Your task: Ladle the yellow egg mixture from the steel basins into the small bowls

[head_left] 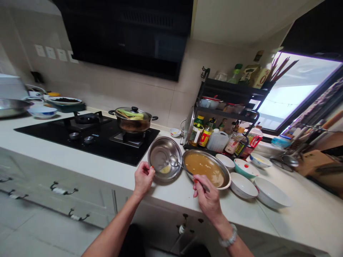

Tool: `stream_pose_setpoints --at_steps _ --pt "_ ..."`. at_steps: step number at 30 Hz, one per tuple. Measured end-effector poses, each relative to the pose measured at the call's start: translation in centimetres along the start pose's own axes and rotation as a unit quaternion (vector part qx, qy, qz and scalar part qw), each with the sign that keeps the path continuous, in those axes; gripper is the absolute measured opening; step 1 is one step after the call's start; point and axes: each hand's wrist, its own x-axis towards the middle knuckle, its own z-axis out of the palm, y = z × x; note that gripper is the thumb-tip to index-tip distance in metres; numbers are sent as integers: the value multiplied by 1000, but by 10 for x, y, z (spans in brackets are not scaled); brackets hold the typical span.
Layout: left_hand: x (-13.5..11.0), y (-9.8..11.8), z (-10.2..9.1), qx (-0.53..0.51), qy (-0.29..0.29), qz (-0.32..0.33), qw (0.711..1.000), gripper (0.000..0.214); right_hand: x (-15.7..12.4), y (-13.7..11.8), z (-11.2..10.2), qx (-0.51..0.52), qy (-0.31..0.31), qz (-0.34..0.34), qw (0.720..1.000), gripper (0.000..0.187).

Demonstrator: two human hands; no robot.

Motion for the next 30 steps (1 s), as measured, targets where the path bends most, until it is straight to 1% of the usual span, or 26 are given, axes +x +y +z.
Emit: stream_pose_setpoints --at_steps 3,4,6,8,11,13,15,18,23,27,30 --pt "-1 -3 1 1 -5 18 1000 18 -8 1 12 -12 -13 -1 1000 22" --pt "-2 -4 1 3 -6 23 1000 18 -12 0 15 -9 -17 13 1000 20" --pt "-2 -6 1 6 -4 27 1000 17 -18 -2 22 11 -8 67 998 16" --pt "-3 -6 1 9 1 23 1000 17 -19 -4 26 50 32 148 987 15" --pt "-2 -6 0 18 15 13 1000 19 -10 -5 29 127 118 252 952 25" --pt "0 -5 -1 26 27 7 999 20 -1 -5 27 173 168 292 926 31" --pt "1 -5 -1 29 34 -8 999 20 7 -7 23 206 198 314 906 34" --pt "4 -5 -2 23 43 -42 998 20 16 -11 11 222 223 322 893 36" --pt "6 -4 -2 -1 48 -95 994 21 27 -19 -19 206 269 300 892 37" --pt "7 -7 -2 -33 37 -152 987 23 29 -16 -48 155 303 260 903 34" --pt "9 -13 -2 -79 40 -173 981 26 23 -10 -70 94 301 219 923 32"
